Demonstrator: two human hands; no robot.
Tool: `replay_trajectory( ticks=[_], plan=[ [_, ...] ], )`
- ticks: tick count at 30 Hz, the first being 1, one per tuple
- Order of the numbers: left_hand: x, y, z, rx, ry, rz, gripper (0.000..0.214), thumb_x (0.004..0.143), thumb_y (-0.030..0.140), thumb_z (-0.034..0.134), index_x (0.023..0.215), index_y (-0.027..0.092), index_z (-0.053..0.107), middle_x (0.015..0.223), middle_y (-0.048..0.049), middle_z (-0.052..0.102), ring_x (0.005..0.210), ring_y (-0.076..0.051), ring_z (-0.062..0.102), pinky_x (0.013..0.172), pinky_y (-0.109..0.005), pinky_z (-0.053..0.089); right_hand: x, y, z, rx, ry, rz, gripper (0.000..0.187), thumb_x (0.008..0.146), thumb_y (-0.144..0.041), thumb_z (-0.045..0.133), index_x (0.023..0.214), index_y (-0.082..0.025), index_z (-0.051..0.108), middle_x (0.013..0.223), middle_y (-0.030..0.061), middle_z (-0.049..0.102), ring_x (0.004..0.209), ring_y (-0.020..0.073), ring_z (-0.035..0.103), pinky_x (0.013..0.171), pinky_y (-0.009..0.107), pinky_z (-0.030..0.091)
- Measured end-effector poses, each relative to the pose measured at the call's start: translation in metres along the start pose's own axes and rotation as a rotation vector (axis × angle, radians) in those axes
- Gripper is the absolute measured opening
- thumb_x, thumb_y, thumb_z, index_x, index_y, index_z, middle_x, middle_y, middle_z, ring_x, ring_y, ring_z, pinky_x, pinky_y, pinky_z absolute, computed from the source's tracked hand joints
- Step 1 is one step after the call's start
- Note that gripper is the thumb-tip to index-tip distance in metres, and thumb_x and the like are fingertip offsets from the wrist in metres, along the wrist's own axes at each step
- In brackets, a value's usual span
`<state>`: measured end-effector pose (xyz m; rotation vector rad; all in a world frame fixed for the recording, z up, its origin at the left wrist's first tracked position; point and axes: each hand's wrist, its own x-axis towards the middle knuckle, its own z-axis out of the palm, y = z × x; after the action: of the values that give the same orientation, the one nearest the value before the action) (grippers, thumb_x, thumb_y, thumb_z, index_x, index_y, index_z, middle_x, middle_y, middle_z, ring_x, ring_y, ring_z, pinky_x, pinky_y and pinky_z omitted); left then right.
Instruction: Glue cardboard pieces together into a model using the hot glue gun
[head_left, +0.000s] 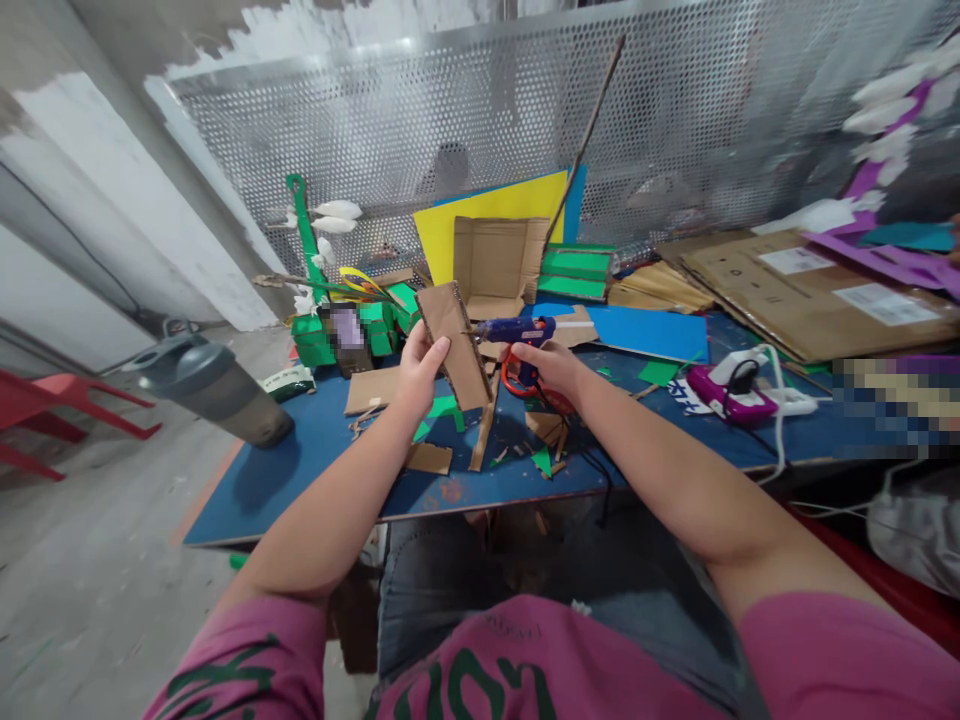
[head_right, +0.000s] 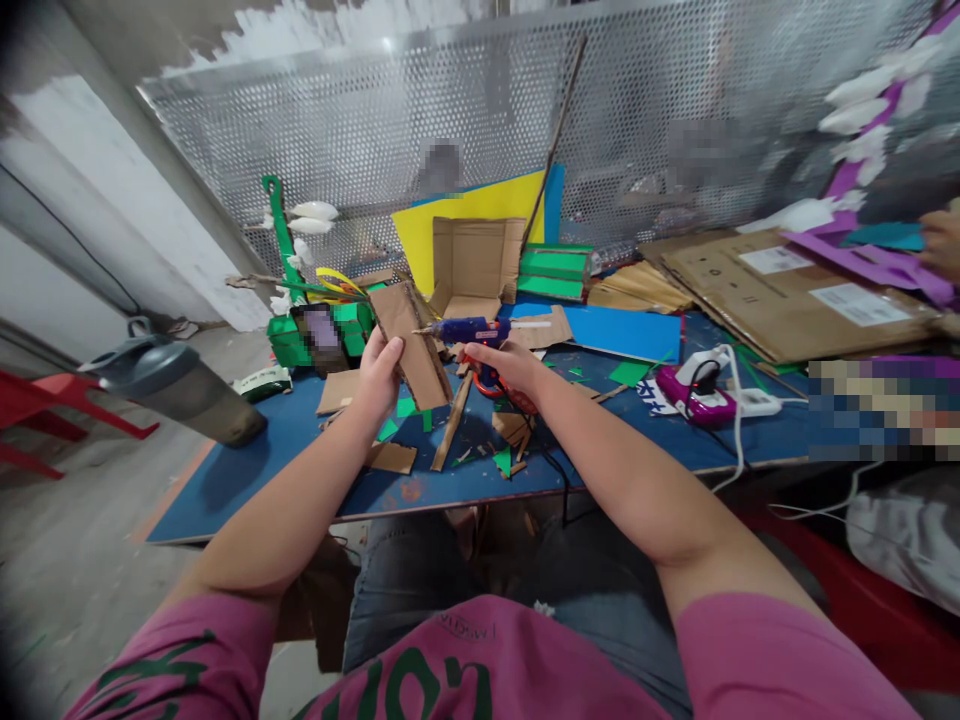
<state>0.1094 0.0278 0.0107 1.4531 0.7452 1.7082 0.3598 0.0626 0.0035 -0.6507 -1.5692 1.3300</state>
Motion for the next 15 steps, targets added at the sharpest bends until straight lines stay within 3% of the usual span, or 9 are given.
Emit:
replay_trajectory(
  ticks=[8,15],
  plan=[
    [0.002,-0.012,-0.006,-0.094,0.057,-0.045,0.055,0.096,0.066,0.076,0.138,0.03,0.071,0.146,-0.0074,0.075,0.135,-0.029,0.073,0.111,-0.042,0.062,-0.001,-0.003,0.001,-0.015,-0.021,0.036,0.056,0.078,-0.073,0.089,0.087,-0.018,0.085,0.076,0.0036,0.072,0.069,0.0158,0.062,0.067,0.029,0.048],
    [0.003,-0.008,-0.008,-0.126,0.057,-0.073,0.064,0.1,0.074,0.067,0.134,0.02,0.067,0.137,-0.0108,0.08,0.132,-0.031,0.075,0.113,-0.043,0.06,-0.003,-0.002,-0.002,0.009,-0.026,0.031,0.056,0.078,-0.073,0.088,0.088,-0.018,0.086,0.073,0.0031,0.07,0.066,0.0157,0.061,0.061,0.028,0.046]
  ],
)
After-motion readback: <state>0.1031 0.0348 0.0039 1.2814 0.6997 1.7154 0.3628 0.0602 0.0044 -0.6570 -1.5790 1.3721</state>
